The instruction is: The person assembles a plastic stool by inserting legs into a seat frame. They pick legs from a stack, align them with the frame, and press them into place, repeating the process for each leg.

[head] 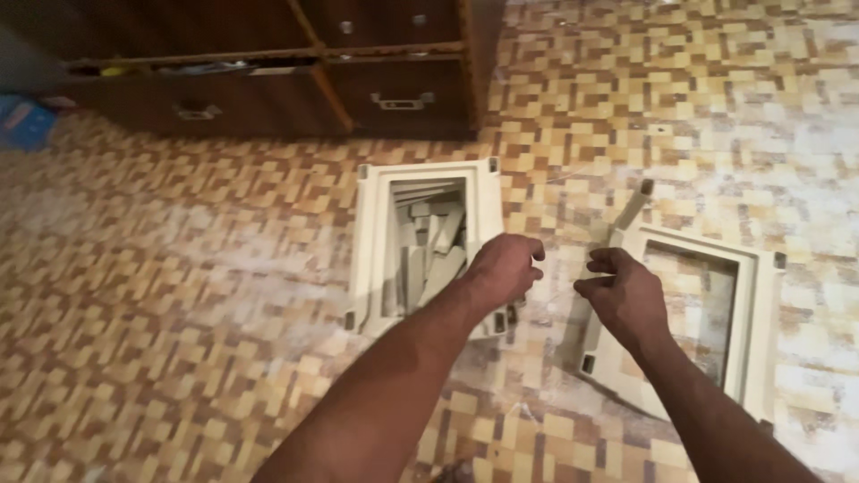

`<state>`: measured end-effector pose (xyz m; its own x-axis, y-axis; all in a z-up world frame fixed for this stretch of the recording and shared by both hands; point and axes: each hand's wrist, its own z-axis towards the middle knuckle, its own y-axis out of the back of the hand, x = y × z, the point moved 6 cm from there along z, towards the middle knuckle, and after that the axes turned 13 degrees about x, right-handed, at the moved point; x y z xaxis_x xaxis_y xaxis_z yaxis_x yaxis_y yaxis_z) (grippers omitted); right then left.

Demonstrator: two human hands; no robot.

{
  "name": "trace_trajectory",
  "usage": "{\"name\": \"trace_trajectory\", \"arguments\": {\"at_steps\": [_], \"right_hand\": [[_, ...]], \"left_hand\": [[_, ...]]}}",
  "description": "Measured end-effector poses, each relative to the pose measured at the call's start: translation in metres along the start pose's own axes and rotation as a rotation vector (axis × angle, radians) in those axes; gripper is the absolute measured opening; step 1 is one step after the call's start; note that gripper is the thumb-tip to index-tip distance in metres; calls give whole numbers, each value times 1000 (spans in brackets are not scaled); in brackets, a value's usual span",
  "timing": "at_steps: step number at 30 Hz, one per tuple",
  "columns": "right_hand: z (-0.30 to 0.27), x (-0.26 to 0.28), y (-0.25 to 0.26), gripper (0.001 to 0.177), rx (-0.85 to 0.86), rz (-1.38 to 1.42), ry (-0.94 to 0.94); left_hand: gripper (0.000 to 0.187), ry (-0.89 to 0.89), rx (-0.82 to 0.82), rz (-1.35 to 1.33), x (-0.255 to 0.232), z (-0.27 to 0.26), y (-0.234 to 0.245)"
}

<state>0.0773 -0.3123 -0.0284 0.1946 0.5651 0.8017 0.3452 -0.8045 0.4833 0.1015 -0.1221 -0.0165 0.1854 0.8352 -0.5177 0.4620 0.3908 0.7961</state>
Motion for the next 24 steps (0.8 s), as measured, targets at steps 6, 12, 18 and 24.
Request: {"name": "trace_trajectory", "arguments": {"at_steps": [6,12,18,24], "right_hand": [[-19,51,-28,53,67,-95,48],[-26,94,-68,47,140,-95,66],[-9,100,-113,52,282,29,-83],[8,104,-134,51,220,-138,73]], "left_hand": [[14,145,-117,-126,65,-35,39],[16,278,-170,-154,124,-63,55],[36,432,-52,-136,139,-60,33],[49,495,104,-51,138,-66,4]]}}
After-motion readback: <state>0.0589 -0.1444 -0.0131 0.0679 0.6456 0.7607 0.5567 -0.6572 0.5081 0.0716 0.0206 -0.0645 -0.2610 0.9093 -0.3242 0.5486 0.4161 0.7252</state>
